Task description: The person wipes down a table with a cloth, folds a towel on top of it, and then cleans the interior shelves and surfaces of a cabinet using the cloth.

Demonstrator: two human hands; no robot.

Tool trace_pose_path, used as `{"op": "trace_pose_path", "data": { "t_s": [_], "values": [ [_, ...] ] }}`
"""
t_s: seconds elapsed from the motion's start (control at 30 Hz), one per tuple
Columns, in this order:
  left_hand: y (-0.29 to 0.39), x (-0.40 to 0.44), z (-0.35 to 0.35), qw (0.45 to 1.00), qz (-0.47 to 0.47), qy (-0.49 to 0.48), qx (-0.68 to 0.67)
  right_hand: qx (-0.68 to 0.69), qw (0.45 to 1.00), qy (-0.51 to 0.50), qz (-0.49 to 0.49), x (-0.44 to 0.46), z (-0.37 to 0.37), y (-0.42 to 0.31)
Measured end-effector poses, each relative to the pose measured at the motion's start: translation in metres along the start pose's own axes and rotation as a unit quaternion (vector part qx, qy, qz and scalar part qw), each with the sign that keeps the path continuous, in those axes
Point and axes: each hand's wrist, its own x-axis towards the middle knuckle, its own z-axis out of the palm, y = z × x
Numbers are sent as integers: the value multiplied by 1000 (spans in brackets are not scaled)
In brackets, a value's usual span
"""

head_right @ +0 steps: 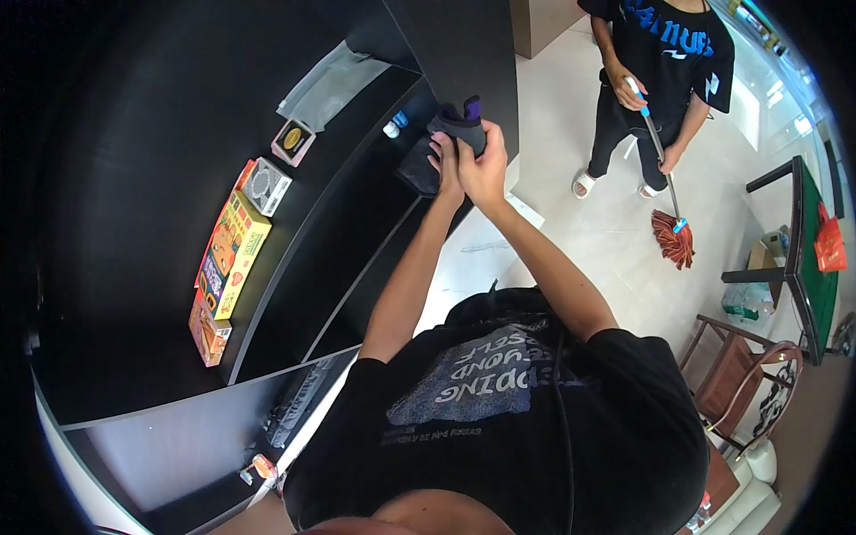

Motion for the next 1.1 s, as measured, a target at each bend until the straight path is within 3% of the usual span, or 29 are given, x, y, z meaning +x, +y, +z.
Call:
{"op": "trace_pose_path", "data": {
  "t_s": [0.03, 0.1, 0.13, 0.17, 0.2, 0.23, 0.3, 0.33, 0.37, 0.4, 0.43, 0.5, 0.63, 0.67, 0.7, 0.73, 0.77, 1.1],
  "values": [
    [1, -4, 4, 997, 16, 32, -63, -3, 1000, -1, 3, -3, -5, -2],
    [2, 0, -1, 995, 30, 80, -56, -74, 994, -43, -65, -4, -7, -9],
    [-1, 3, -8, 979, 23, -43, -199, -62, 996, -59, -40, -5, -5, -11],
    [-2, 7, -11, 927, 17, -164, -335, -62, 995, -64, -39, -3, -3, -14],
    [-13, 10, -1, 948, 105, -51, -297, -66, 994, -69, -55, 1, -1, -19],
    [-35, 35, -1, 948, 106, -46, -296, -70, 992, -75, -70, 4, 2, -26],
    [-77, 89, -12, 960, 231, -79, -138, -72, 990, -98, -78, 9, 8, -39],
    [-8, 52, -45, 945, 205, -164, -197, -41, 990, -90, -105, 12, 14, -37],
    [45, 23, -56, 946, 202, -161, -195, -11, 988, -81, -132, 12, 19, -36],
    [91, 1, -63, 953, 272, -70, 112, -2, 988, -85, -125, 13, 21, -41],
    [110, -8, -66, 857, 312, 28, 408, -1, 989, -86, -124, 15, 21, -41],
    [96, 3, -62, 827, 361, 56, 428, -22, 989, -82, -120, 17, 21, -37],
    [33, 42, -48, 673, 536, 169, 481, 37, 994, -90, -45, 16, 14, -30],
    [20, 50, -46, 675, 532, 169, 483, 39, 994, -84, -53, 16, 13, -29],
    [8, 57, -45, 823, 411, 40, 390, 41, 994, -77, -60, 16, 12, -27],
    [4, 58, -44, 921, 265, -89, 272, 42, 994, -79, -58, 15, 12, -22],
    [0, 58, -40, 965, 168, -113, 165, 60, 994, -71, -59, 15, 12, -17],
    [-5, 41, -21, 985, 54, -123, -110, 121, 989, -75, -40, -3, -9, 12]
  ]
}}
